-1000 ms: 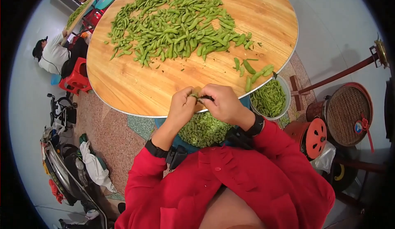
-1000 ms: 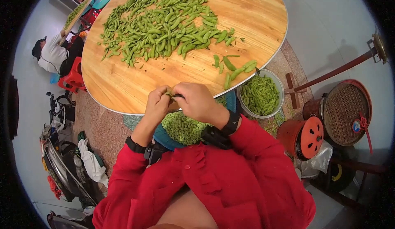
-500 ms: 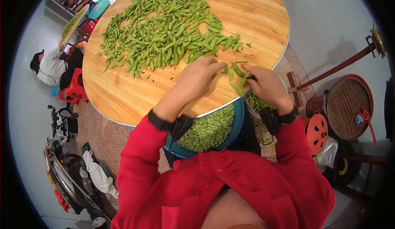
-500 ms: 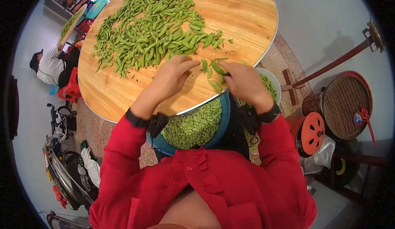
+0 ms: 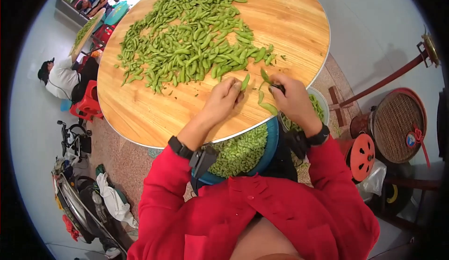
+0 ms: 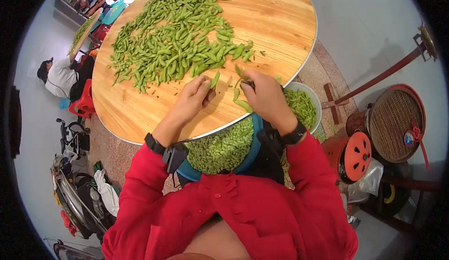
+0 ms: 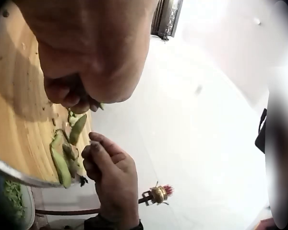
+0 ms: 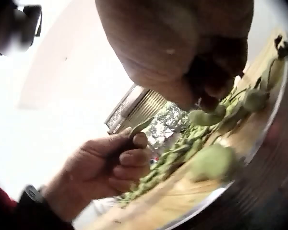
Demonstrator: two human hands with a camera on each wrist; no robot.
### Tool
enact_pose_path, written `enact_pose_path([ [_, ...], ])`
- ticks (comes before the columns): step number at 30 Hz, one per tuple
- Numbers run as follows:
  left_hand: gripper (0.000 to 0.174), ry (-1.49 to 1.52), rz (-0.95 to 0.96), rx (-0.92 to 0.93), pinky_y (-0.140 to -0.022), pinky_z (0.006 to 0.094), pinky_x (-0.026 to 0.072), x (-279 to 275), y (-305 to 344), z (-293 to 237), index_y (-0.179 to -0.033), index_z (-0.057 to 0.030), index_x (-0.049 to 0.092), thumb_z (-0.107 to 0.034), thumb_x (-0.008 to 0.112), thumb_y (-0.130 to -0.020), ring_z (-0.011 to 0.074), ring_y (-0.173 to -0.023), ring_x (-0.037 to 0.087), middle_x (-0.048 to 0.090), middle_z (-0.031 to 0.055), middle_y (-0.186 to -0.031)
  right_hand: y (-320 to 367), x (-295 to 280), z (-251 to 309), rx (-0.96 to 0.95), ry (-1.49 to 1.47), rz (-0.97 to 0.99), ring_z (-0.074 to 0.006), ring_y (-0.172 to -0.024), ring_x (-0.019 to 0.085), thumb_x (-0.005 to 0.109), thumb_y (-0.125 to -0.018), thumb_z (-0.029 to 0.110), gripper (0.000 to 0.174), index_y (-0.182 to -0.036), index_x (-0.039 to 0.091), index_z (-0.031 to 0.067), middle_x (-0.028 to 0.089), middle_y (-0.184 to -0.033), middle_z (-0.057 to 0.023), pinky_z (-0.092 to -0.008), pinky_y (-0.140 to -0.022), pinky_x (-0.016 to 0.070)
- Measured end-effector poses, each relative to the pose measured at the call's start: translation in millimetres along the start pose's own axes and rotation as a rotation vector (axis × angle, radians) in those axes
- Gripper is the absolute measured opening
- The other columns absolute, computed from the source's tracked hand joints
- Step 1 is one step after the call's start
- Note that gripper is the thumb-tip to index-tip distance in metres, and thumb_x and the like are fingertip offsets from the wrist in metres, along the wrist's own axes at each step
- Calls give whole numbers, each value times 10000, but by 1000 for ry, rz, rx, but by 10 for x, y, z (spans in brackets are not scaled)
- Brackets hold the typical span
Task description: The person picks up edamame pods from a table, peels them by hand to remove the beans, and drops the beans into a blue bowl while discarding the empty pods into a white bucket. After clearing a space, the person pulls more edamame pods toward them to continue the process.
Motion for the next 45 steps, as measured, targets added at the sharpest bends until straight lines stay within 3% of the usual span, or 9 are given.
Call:
enact_pose_path([
  [2,244,109,-13,-25,-509,237,340,-7,209,-101,-754,-12,425,-189,386,-918,75,-566,390,427,6,-604,106,147,64,423,-972,163,-126,-604,549,517,-807,72,168,-930,569,-32,585,-707,-70,-246,-522,422],
  [3,231,66,-18,62,-482,217,312,-27,283,-151,-781,-30,421,-203,368,-926,61,-537,359,418,-1,-608,121,161,227,486,-1089,262,-42,-639,483,489,-830,55,203,-1003,548,-33,563,-749,-6,-179,-542,391],
  [6,214,-21,-63,185,-470,206,296,-83,462,-224,-792,-38,411,-197,364,-928,59,-525,337,407,-3,-607,166,285,519,481,-1292,305,-56,-633,482,487,-835,58,200,-1003,536,-39,569,-770,-23,-185,-552,395],
  [14,179,-273,-55,246,-533,333,381,-214,675,-358,-792,8,442,-145,432,-884,260,-559,474,478,145,-612,161,344,739,439,-1315,350,-36,-592,460,473,-868,112,125,-878,548,13,570,-748,-11,-160,-504,350],
  [27,172,-289,12,243,-548,352,395,-293,710,-257,-803,10,434,-147,472,-862,306,-613,523,509,176,-642,168,527,751,497,-1337,407,-37,-601,467,476,-866,114,104,-845,527,26,555,-736,-9,-153,-517,356],
  [32,195,-921,-125,364,-515,406,394,-171,813,-422,-798,-11,388,-160,507,-839,353,-636,535,518,177,-639,164,532,736,491,-1247,427,-39,-613,467,476,-860,102,96,-846,529,23,553,-745,-7,-163,-541,366],
  [39,202,-656,-132,399,-504,413,402,-230,842,-280,-788,-17,393,-161,531,-821,355,-626,533,530,162,-644,161,527,786,258,-1237,353,-48,-665,488,484,-832,62,100,-854,538,-19,555,-756,-10,-192,-596,407],
  [41,208,-267,-95,323,-488,406,401,-229,847,-260,-786,-17,391,-157,543,-812,344,-621,535,529,156,-644,141,527,795,217,-1258,342,-48,-670,487,483,-833,60,98,-854,538,-18,555,-758,-9,-193,-598,407],
  [45,162,-702,-250,424,-490,370,389,-227,894,-372,-856,-14,440,-132,544,-818,334,-596,521,498,156,-637,139,547,780,327,-1270,421,-48,-653,484,479,-834,57,94,-853,538,-13,552,-749,-4,-187,-590,404],
])
Point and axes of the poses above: each hand's wrist, its own y-axis away from the middle knuckle, its own x-axis out of the palm, z = x × y, the point moved 5 cm from there along -y, towards the middle knuckle
